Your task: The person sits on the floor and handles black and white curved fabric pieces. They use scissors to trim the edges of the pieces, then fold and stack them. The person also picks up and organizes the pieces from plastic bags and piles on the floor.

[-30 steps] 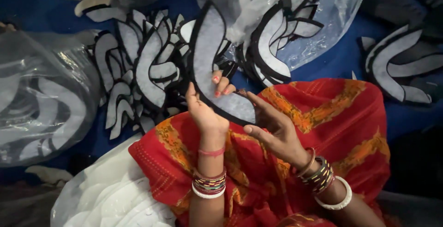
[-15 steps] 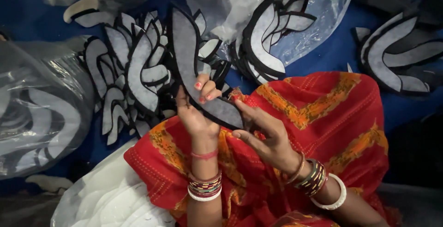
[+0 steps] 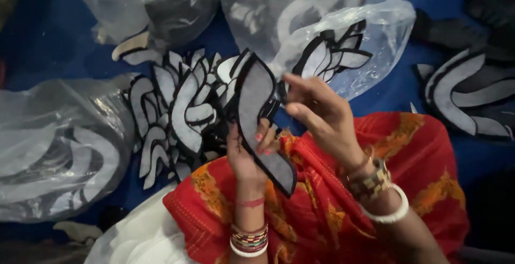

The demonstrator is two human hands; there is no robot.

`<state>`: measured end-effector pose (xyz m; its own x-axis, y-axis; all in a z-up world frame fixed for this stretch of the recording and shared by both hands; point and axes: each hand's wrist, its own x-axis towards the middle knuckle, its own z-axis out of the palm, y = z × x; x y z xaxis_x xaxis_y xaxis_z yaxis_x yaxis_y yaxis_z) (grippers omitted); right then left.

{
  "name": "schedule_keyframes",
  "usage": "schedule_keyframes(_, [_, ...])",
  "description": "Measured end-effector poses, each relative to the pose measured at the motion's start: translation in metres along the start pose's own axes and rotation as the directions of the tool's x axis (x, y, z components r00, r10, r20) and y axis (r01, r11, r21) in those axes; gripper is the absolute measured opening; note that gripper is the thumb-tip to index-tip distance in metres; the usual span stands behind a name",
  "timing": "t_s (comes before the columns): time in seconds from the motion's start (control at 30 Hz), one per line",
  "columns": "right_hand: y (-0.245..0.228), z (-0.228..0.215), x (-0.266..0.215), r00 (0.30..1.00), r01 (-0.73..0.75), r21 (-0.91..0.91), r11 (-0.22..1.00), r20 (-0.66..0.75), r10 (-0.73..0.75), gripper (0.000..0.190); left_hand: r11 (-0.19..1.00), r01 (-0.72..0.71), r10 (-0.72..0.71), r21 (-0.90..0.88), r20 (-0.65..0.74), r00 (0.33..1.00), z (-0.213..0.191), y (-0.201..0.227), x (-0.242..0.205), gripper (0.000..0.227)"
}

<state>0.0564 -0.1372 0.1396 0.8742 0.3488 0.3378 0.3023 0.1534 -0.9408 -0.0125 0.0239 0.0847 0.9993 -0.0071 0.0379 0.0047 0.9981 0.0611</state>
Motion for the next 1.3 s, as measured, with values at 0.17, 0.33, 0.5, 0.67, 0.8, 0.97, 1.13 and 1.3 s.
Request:
schedule_keyframes(0.17, [-0.008,-0.012,0.046,0.979,-0.042,0.263,0.964,0.205,-0.013,0.065,0.99,0.141,-0.14,-0.006,0.049,0.989,-0.012,-0.001,-0.002,0.044])
schedule_keyframes(0.33, [-0.005,-0.024,0.059,0.901,-0.187,0.461,0.867,0.433,-0.036,0.075,0.97,0.236,-0.23,-0.055,0.09,0.969,-0.036,0.0,-0.006,0.047])
schedule_keyframes(0.5, [0.003,-0.033,0.054,0.894,-0.16,0.45,0.878,0.443,-0.064,0.063,0.967,0.242,-0.236,-0.078,0.083,0.968,-0.034,-0.003,-0.005,0.052])
schedule_keyframes(0.67, [0.014,-0.037,0.048,0.927,-0.233,0.493,0.839,0.374,0.037,0.062,0.984,0.175,-0.174,-0.037,0.034,0.984,-0.033,-0.004,-0.004,0.057])
schedule_keyframes(0.8, [0.007,-0.033,0.04,0.95,-0.266,0.409,0.873,0.266,0.165,0.064,0.984,0.106,-0.099,0.144,-0.057,0.993,-0.023,-0.004,-0.005,0.057])
schedule_keyframes(0.97, [0.031,-0.015,0.022,0.978,-0.202,0.189,0.961,-0.018,0.21,0.059,0.94,0.053,-0.015,0.338,-0.115,0.993,-0.012,-0.015,0.0,0.066])
schedule_keyframes(1.13, [0.054,-0.007,0.013,0.954,-0.184,0.144,0.972,-0.214,0.212,0.05,0.871,0.02,0.038,0.491,-0.108,0.993,-0.019,-0.021,-0.005,0.072])
schedule_keyframes(1.3, [0.08,-0.013,0.008,0.931,-0.217,0.177,0.96,-0.258,0.258,0.049,0.839,0.073,-0.048,0.539,-0.061,0.997,-0.018,-0.024,-0.002,0.079])
